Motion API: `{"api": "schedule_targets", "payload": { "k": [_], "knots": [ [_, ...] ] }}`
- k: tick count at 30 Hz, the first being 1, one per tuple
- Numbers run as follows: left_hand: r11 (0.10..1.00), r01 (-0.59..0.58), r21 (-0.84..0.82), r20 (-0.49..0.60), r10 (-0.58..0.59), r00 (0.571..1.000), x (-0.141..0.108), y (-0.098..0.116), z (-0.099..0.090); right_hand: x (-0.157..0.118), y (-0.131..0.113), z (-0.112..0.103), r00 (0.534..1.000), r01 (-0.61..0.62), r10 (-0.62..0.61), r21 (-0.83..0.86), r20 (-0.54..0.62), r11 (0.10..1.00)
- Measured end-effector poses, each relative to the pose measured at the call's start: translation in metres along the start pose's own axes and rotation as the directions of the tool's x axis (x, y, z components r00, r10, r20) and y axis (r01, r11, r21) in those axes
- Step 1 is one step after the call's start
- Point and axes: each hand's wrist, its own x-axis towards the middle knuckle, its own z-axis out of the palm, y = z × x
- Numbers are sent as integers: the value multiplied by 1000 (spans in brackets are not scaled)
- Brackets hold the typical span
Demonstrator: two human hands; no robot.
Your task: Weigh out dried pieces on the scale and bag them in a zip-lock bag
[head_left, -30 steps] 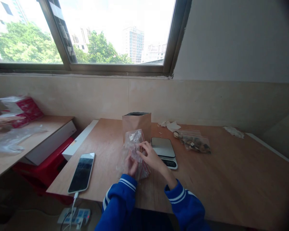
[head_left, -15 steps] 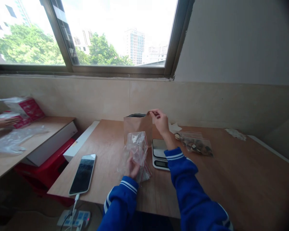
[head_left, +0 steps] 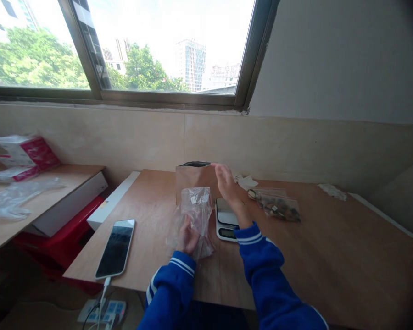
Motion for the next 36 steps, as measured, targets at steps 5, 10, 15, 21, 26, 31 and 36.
{"api": "schedule_targets", "payload": {
  "k": [5,10,15,21,26,31,36],
  "knots": [
    [982,-26,186,34,20,999,-9,-3,32,-66,0,-10,893,-400,319,232,318,887],
    [807,-226,546,117,193,974,-36,2,64,-73,14,-34,885,-458,448,427,130,780],
    [659,-201,725,149,135,980,-64,21,75,-77,-1,-37,905,-371,416,313,-92,875],
    [494,-86,865,18,141,990,-66,29,72,-109,-22,1,959,-257,259,28,-114,966],
    [251,-199,947,68,449,891,-62,32,68,-127,-17,29,963,-264,267,90,-25,960],
    [48,-152,987,113,458,882,-60,56,53,-137,-7,42,928,-371,371,153,27,916],
    [-203,88,975,24,490,871,-54,70,19,-166,4,28,897,-439,440,162,33,884]
  ]
}}
